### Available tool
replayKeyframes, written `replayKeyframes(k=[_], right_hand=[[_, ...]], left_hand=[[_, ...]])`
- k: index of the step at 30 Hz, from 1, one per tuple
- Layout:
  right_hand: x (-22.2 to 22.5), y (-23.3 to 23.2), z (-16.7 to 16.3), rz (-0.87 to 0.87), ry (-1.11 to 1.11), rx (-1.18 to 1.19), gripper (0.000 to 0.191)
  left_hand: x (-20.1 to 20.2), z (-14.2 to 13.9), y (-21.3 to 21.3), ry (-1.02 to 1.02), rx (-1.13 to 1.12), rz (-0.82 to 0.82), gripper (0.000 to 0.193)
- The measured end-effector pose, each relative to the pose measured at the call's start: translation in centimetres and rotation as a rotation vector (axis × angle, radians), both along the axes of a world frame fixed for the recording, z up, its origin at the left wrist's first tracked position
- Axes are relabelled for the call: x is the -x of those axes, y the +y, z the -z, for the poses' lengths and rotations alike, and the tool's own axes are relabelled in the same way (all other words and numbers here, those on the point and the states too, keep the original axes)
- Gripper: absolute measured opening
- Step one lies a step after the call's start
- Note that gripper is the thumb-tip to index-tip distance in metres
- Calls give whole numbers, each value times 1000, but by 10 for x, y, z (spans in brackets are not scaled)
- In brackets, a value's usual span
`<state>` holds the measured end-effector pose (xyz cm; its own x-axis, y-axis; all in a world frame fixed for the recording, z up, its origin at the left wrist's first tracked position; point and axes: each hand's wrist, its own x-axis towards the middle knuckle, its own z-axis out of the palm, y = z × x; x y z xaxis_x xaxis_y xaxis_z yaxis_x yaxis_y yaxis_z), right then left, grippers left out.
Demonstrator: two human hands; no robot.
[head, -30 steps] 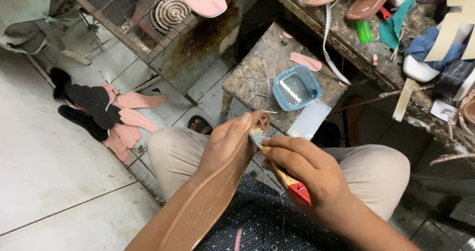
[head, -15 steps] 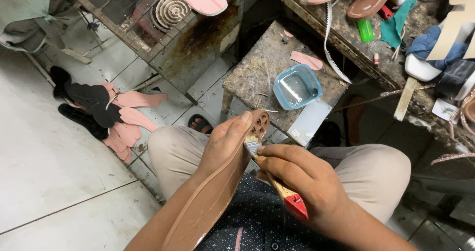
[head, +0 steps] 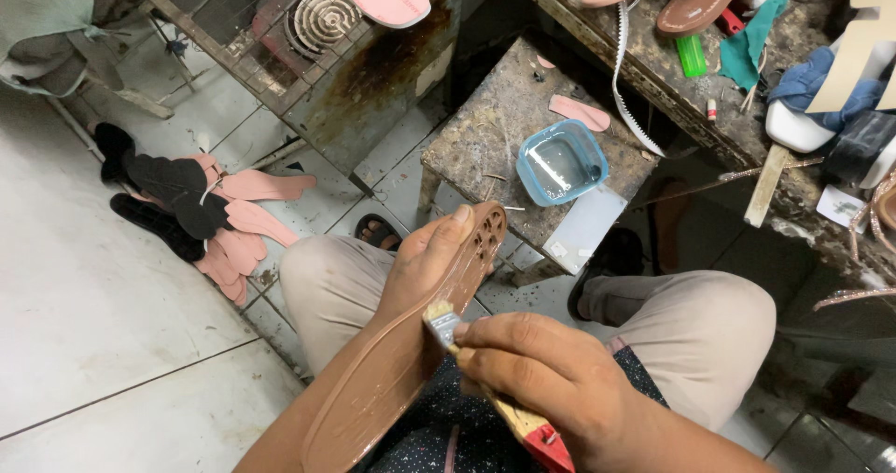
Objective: The person sits on the workshop floor and uses a brush to spread glue from a small container onto the underside of a shoe insole, working the liquid over the surface and into the perforated heel area, then reaches to a rack to place the finished insole with others and takes another insole to brush.
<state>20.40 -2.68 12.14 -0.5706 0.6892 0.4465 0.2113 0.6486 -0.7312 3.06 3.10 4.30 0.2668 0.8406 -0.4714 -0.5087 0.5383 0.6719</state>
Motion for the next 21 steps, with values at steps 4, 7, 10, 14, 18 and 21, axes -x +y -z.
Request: replayKeyframes(k=[4,7,10,14,18,21], right_hand=[[-7,2,13,59,111,22,22],[-16,11,22,282,121,18,22],[-21,21,27,419,90,19,24],[-10,24,30,437,5,0,19],[7,5,26,175,113,93,18],[9,3,32,89,175,160,19]], left_hand=[[2,7,0,15,44,12,44],[5,16,1,-137,-23,40,43],[7,24,0,-292,-44,87,42],[5,32,-3,-282,-123,79,43],[-5,39,9,-146,108,-55,49],[-3,38,19,-89,60,-6,64]])
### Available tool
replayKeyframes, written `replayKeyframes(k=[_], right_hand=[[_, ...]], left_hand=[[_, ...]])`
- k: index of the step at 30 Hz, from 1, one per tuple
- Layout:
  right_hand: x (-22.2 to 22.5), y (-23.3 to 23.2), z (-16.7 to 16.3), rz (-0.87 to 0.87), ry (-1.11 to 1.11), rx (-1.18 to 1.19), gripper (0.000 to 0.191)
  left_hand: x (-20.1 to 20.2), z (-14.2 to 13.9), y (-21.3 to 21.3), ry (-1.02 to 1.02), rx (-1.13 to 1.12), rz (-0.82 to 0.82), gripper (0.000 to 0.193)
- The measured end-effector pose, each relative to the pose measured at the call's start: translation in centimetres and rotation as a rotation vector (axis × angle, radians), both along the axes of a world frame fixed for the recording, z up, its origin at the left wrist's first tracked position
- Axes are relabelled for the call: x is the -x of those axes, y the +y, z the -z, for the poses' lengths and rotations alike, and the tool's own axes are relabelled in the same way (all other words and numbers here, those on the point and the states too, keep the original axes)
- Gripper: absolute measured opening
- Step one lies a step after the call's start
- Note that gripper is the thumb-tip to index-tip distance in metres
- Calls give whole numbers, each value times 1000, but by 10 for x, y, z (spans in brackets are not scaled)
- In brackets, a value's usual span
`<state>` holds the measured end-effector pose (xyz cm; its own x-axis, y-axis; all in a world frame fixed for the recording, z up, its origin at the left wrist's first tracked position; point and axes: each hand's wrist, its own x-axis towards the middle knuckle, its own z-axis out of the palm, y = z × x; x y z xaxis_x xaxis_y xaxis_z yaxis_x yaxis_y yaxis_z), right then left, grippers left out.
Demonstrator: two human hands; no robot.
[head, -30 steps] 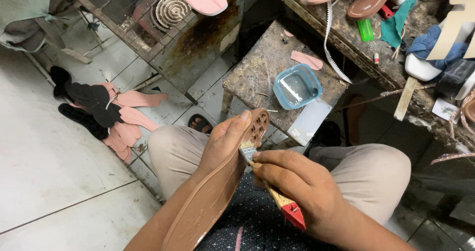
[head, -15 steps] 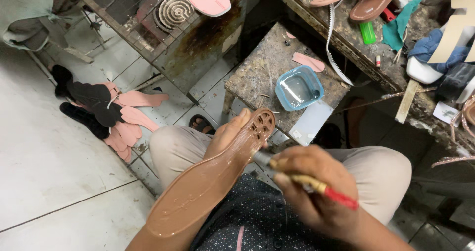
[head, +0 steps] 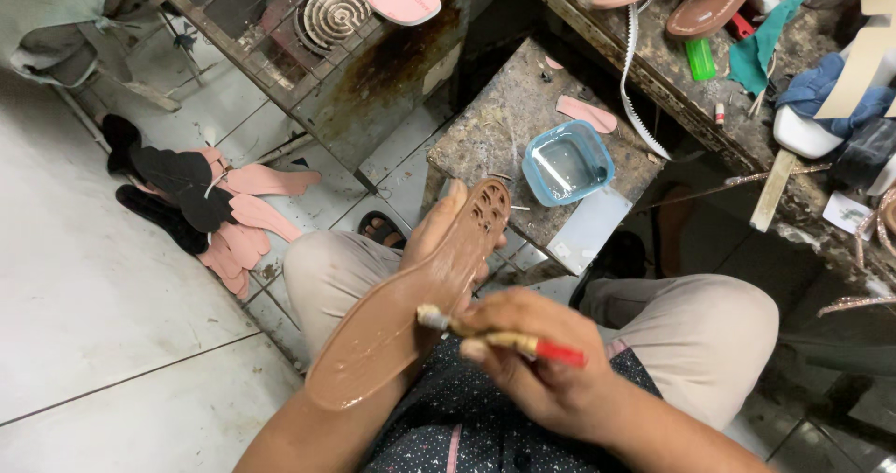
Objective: The person sits on the workshop floor and uses a brush to spread glue from a small container onto the underside of a shoe insole, working the liquid over the surface and into the perforated heel area, then reaches to a rack to place the finished insole with others and takes another insole to brush.
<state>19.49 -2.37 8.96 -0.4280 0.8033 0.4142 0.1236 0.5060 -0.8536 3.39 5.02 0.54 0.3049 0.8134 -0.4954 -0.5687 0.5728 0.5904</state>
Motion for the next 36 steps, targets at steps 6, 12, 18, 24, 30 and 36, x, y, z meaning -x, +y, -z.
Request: replayKeyframes(k=[6,12,18,24,30,36], right_hand=[[-17,39,35,219,232,509,20],[-16,35,28,178,-151,142,16],[0,4,5,-11,-128,-1,14],[-4,11,-8,100,-116,-86,23],[5,3,-6,-42,-143,-91,22],[-25,31,17,350,57,-20,16]], left_hand=[[11,-17,-14,-532,17,73,86],[16,-21,-28,-674,-122,78,87],[17,-23,-15,-716,-141,-22,74],[10,-34,-24,-761,-112,-32,82],[7,-37,-27,-807,-118,-22,81],[11,-37,-40,-872,-25,19,86]])
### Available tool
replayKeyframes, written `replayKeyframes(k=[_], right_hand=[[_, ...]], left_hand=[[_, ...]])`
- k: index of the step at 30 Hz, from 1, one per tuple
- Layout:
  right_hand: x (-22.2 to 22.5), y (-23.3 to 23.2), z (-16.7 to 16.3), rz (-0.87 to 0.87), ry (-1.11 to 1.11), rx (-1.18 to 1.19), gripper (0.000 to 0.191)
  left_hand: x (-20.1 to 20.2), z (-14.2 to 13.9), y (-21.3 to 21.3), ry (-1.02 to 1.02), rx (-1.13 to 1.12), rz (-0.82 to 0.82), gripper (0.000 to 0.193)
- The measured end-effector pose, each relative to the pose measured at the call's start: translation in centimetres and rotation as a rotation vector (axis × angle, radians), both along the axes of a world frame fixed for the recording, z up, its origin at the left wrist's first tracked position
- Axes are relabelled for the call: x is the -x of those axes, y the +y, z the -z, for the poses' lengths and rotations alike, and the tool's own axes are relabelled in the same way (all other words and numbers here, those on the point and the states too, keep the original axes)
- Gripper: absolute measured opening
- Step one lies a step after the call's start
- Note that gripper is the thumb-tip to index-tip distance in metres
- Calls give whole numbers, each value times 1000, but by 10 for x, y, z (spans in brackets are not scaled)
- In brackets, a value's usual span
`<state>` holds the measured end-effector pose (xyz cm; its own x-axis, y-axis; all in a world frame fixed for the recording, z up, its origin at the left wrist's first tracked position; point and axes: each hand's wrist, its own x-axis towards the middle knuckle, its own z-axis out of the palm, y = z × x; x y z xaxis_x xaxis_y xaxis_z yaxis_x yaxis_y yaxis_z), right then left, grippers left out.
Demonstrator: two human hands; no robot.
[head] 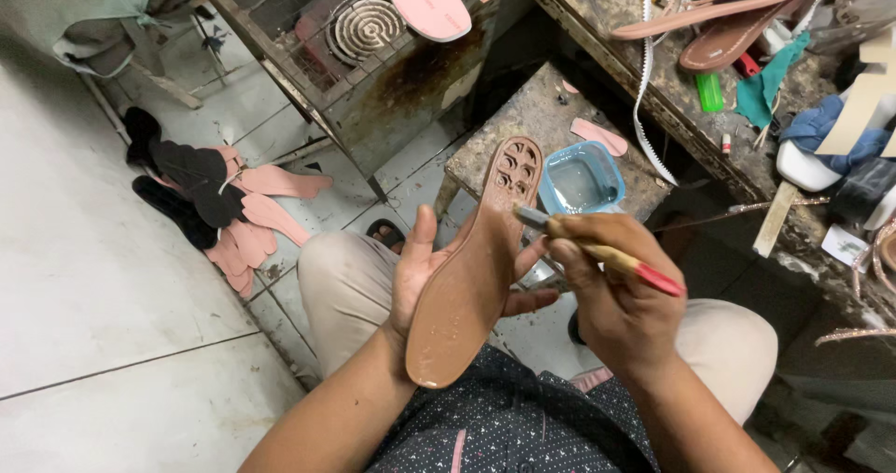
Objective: The person sits on the workshop floor and uses a brush to spread glue from a small container onto the underside of a shoe insole, working the liquid over the surface and into the perforated heel area, then reaches to a rack to place the finished insole with others and takes another insole to brush.
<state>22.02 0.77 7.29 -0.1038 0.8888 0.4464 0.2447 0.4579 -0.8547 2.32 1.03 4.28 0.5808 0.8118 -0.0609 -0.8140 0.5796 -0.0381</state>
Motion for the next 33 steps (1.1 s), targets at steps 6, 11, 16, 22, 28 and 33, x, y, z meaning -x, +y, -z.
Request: replayKeyframes(k=[6,11,16,22,28,33], right_hand=[[-36,0,25,78,595,133,17],[-65,14,83,272,607,391,27],[-71,30,134,371,287,724,40],[-64,37,137,448,130,781,48],[-65,37,135,572,32,692,54],[-73,17,120,327,276,642,53]], left_hand=[[6,1,-5,-103,-62,-35,101],[12,0,-8,-275,-4,6,106],[14,-1,-13,-341,-32,76,108],[12,-3,-16,-267,-85,101,105],[12,-4,-18,-147,-43,68,107],[17,-2,-23,-145,84,163,110]])
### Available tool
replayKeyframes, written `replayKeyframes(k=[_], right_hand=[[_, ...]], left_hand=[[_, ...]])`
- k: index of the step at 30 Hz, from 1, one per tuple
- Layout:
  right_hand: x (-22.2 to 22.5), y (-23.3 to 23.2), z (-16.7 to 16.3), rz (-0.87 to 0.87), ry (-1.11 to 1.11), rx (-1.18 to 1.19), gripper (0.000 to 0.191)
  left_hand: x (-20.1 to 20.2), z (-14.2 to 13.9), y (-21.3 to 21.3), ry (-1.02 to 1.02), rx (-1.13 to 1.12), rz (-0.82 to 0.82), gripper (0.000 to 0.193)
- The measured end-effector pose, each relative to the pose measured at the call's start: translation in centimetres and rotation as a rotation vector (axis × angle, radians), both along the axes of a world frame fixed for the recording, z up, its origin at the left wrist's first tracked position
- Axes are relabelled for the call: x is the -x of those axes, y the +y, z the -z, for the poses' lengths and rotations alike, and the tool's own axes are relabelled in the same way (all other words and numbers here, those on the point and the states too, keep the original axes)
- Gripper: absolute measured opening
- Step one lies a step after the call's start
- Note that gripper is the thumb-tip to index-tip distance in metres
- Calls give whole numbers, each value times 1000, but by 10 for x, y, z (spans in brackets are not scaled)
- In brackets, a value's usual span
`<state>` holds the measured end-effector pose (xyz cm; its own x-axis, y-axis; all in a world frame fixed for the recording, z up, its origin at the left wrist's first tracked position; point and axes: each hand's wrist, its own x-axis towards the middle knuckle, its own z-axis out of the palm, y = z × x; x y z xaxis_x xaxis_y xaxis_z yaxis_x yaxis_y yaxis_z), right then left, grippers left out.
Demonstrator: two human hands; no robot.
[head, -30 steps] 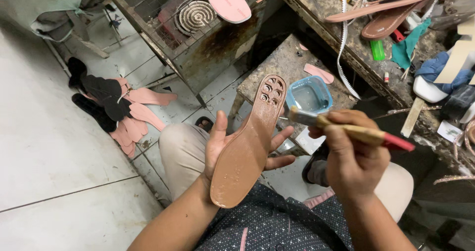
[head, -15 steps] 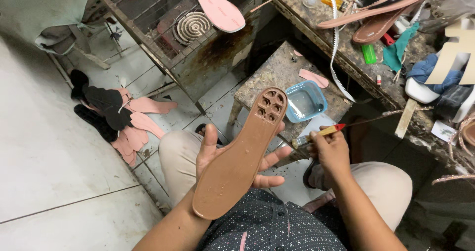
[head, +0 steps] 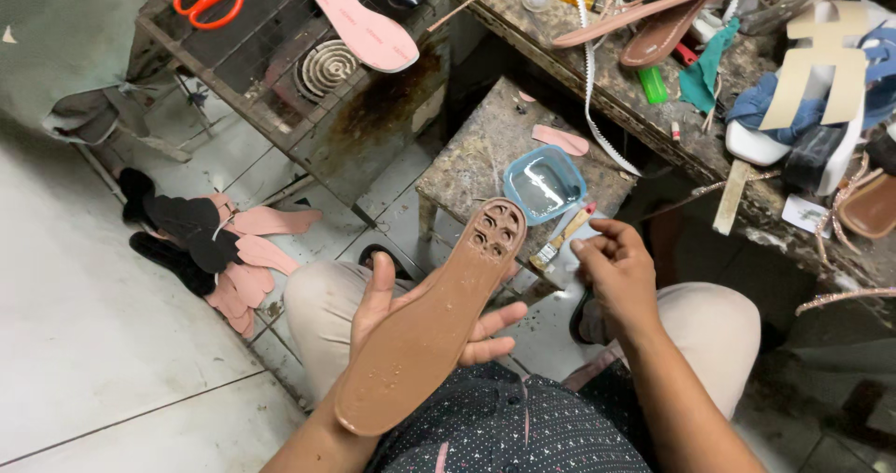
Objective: The person sits on the workshop floor and uses a brush to spread glue from a small container onto the underside of a shoe insole, working the liquid over the surface and into the perforated heel area, then reaches to a rack to place the finished insole with others and takes another insole to brush.
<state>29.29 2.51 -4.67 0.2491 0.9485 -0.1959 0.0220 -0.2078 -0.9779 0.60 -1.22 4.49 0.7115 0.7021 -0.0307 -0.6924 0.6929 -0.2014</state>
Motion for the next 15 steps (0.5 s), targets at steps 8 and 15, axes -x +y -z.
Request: replayKeyframes(k=[8,15], right_hand=[[0,-29,-83,-624,116,-237,89],[-3,-48,-92,-626,115,-252,101]], left_hand=[[2,6,-6,60,13,217,116],[6,19,-6,64,-83,354,113]])
